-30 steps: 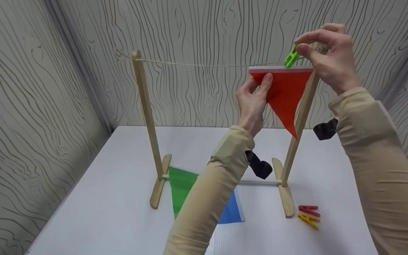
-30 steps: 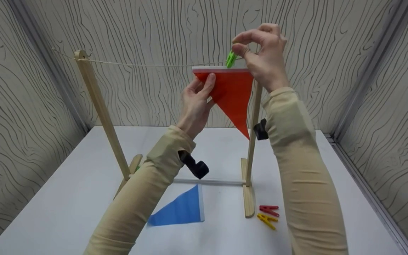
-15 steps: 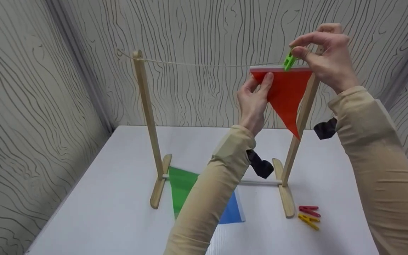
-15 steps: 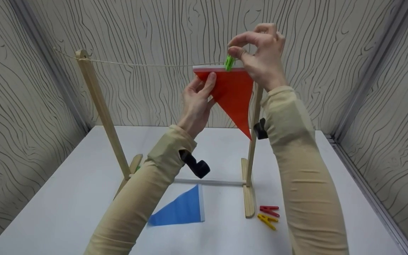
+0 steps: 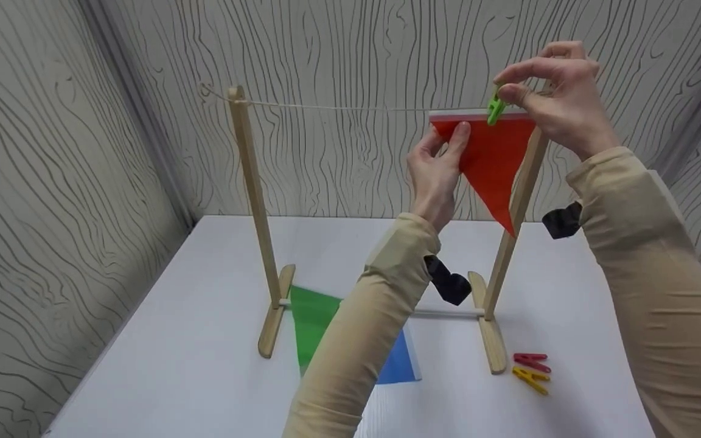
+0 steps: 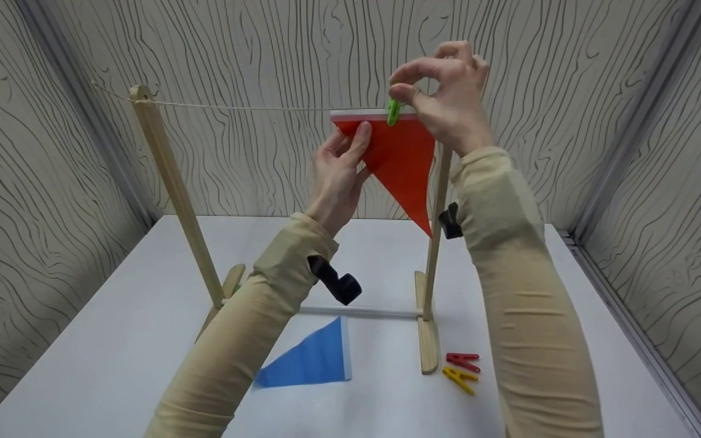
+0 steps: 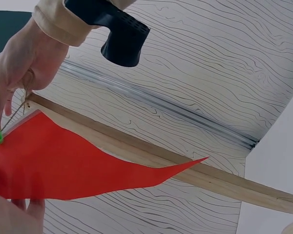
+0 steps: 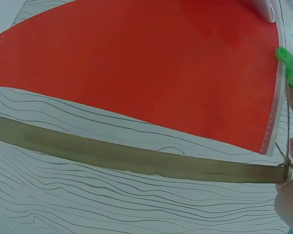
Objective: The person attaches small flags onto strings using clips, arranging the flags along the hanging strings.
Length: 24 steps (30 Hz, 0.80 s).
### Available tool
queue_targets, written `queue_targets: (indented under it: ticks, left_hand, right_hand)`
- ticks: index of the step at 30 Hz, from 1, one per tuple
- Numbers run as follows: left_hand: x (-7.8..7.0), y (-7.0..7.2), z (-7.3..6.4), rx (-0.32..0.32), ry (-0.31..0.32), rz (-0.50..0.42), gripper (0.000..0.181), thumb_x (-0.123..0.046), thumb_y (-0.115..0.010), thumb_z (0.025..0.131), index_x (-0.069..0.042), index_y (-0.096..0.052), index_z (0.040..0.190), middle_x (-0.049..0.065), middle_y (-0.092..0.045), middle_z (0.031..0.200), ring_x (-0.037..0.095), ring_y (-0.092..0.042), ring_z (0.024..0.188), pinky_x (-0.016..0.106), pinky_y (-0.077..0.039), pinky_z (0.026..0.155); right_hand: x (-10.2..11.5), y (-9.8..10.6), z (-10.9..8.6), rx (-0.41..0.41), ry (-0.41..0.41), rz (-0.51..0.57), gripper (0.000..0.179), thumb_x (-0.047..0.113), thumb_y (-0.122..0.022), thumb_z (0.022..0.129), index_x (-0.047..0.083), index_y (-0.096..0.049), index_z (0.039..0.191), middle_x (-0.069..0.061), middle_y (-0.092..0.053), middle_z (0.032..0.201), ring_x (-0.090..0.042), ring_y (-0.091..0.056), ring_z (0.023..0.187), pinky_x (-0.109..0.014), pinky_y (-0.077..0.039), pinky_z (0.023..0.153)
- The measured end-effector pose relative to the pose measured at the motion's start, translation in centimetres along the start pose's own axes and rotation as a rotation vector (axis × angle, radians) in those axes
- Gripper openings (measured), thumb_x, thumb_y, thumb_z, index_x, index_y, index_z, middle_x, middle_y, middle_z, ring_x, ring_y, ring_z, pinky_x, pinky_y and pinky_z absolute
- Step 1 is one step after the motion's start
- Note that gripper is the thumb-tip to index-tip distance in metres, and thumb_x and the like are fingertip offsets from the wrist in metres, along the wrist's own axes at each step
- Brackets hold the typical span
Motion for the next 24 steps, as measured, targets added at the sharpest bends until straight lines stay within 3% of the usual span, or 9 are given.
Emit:
queue_targets:
  ticks: [8, 13, 19, 24]
  left_hand:
    - [-0.2, -0.11, 0.02, 0.0, 0.002, 0.002, 0.026, -0.018, -0.068, 0.097, -0.006, -0.071, 0.119, 0.006, -0.069, 0.115, 0.013, -0.07, 0.105, 0.039, -0.055, 0.104]
    - [-0.23, -0.06, 0.08, -0.008, 0.0, 0.007, 0.027, -0.019, -0.068, 0.097, -0.006, -0.07, 0.12, 0.008, -0.069, 0.118, 0.013, -0.068, 0.107, 0.037, -0.055, 0.103]
    - [-0.26, -0.1, 0.17, -0.019, -0.014, -0.016, 0.027, -0.016, -0.069, 0.096, -0.004, -0.071, 0.12, 0.011, -0.069, 0.116, 0.017, -0.07, 0.106, 0.036, -0.057, 0.1]
    - [-0.25, -0.08, 0.05, -0.005, -0.013, -0.034, 0.028, -0.015, -0.068, 0.096, -0.003, -0.07, 0.121, 0.011, -0.068, 0.116, 0.017, -0.07, 0.105, 0.038, -0.058, 0.098]
  right_hand:
    - [0.14, 0.12, -0.16, 0.032, 0.017, -0.002, 0.028, 0.013, -0.071, 0.093, -0.005, -0.071, 0.114, 0.021, -0.04, 0.103, 0.007, -0.024, 0.117, -0.047, -0.003, 0.12]
    - [0.02, 0.2, -0.16, 0.05, 0.032, 0.02, 0.03, 0.015, -0.071, 0.093, -0.005, -0.071, 0.115, 0.021, -0.042, 0.101, 0.004, -0.025, 0.119, -0.048, -0.005, 0.118]
    - [-0.1, 0.35, -0.31, 0.061, -0.018, 0.099, 0.036, 0.029, -0.075, 0.091, 0.004, -0.074, 0.117, 0.023, -0.044, 0.104, 0.005, -0.026, 0.119, -0.047, -0.009, 0.114]
    - [-0.23, 0.32, -0.4, 0.067, -0.057, 0.1, 0.039, 0.032, -0.074, 0.092, 0.006, -0.073, 0.12, 0.021, -0.043, 0.109, 0.002, -0.024, 0.122, -0.048, -0.013, 0.115]
Point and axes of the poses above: each hand's wrist, its own z-axis towards the middle knuckle, its own y-axis out of the back of the hand, x = y × z, the point moved 3 cm from there along z, towards the middle knuckle
